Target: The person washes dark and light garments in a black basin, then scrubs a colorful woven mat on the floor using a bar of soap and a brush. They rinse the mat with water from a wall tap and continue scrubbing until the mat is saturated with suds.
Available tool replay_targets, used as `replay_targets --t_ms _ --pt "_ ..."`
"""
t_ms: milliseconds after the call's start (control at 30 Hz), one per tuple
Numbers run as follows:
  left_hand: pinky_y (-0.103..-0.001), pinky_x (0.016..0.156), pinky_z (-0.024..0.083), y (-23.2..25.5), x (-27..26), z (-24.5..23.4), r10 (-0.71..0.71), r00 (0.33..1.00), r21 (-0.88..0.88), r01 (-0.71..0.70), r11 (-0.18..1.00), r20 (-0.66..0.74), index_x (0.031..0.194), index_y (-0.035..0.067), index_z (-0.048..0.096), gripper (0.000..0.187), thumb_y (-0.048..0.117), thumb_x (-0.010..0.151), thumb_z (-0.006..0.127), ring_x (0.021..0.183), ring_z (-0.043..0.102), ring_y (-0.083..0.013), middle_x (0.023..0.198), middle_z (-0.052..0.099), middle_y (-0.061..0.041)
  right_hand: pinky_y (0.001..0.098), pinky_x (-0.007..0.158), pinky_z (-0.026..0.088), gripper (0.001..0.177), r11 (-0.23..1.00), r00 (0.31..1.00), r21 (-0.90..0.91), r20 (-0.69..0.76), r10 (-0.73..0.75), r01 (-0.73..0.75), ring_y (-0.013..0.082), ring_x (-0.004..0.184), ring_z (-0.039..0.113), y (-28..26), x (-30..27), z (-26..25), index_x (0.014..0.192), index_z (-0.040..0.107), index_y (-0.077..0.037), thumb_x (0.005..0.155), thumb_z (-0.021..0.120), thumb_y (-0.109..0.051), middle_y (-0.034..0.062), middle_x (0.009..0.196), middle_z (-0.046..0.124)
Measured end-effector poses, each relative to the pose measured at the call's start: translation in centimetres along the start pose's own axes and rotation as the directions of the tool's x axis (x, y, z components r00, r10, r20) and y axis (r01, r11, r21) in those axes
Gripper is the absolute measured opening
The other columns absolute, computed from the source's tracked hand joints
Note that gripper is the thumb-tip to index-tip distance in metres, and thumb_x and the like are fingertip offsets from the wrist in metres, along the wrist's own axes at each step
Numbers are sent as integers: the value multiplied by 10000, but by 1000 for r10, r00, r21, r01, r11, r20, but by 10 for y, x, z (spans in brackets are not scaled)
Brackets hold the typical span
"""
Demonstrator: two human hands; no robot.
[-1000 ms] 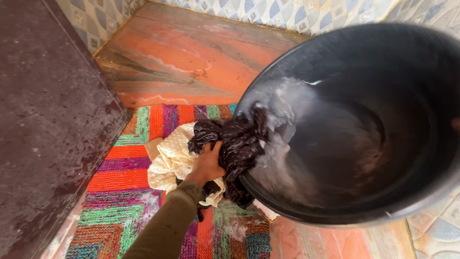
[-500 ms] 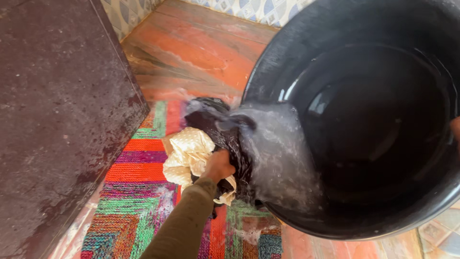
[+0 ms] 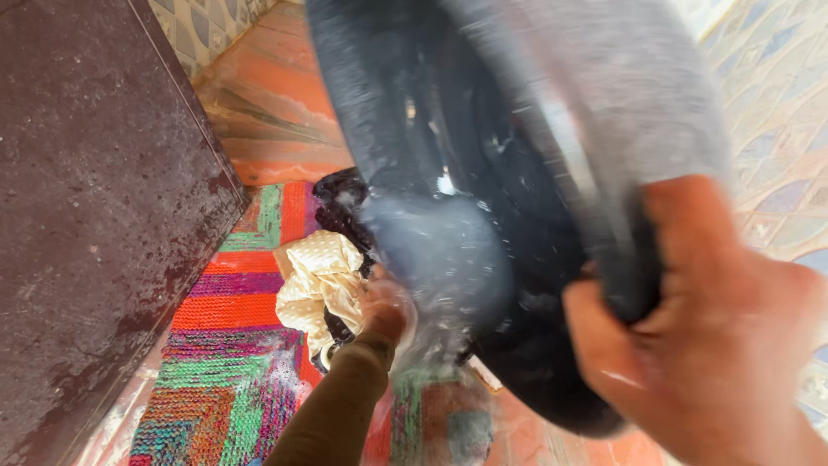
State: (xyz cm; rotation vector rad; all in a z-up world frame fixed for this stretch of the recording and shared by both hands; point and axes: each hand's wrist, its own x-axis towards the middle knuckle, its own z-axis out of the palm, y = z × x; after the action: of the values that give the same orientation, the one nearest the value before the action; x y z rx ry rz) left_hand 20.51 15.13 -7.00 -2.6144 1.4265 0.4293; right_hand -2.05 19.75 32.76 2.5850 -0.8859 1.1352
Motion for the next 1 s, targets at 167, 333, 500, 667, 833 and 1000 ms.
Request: replay_targets --t_ms 167,333,500,667,833,1000 --pt "-705 1057 314 3 -2 8 -26 1000 175 25 984 6 1569 -20 387 616 320 1060 456 1354 397 -464 1635 270 -266 376 437 439 383 999 987 1 157 -39 40 220 410 580 -5 1 1 1065 591 -49 779 800 -195 28 474 499" --pt "-686 1086 318 1 -8 12 31 999 128 -35 991 40 1489 52 512 500 283 1047 479 1510 274 -423 1642 294 -228 387 444 440 389 998 989 20 134 -59 56 250 446 604 -2 -3 1 1070 592 -49 764 794 -177 49 502 522" --pt "-711 1102 243 1 -1 24 22 1000 128 -19 992 -20 1532 -5 417 594 260 1006 490 1503 198 -427 1668 145 -289 400 495 488 308 999 999 -8 32 -35 36 274 475 614 21 -6 2 997 581 -19 752 752 -95 95 570 554" --pt "-732 1132 226 1 7 37 3 1000 73 -2 997 -9 1526 26 424 526 234 1043 409 1547 160 -432 1674 135 -282 360 540 491 236 994 993 -39 -62 101 -104 212 512 581 73 -24 6 1003 546 17 867 719 -68 127 640 549" --pt "-750 1111 237 -4 -6 32 45 997 141 -36 989 -63 1530 8 420 532 225 1045 397 1535 165 -448 1663 149 -308 302 720 525 229 778 896 515 -43 441 -359 132 720 622 158 -55 19 1097 556 12 908 636 -88 79 874 619" --pt "-717 1137 236 -11 -40 -18 84 996 80 -87 993 41 1572 14 319 719 433 1011 482 1556 118 -431 1670 127 -279 310 754 530 244 476 634 548 135 761 -688 149 764 635 255 -115 46 1141 559 16 932 635 -85 95 910 631"
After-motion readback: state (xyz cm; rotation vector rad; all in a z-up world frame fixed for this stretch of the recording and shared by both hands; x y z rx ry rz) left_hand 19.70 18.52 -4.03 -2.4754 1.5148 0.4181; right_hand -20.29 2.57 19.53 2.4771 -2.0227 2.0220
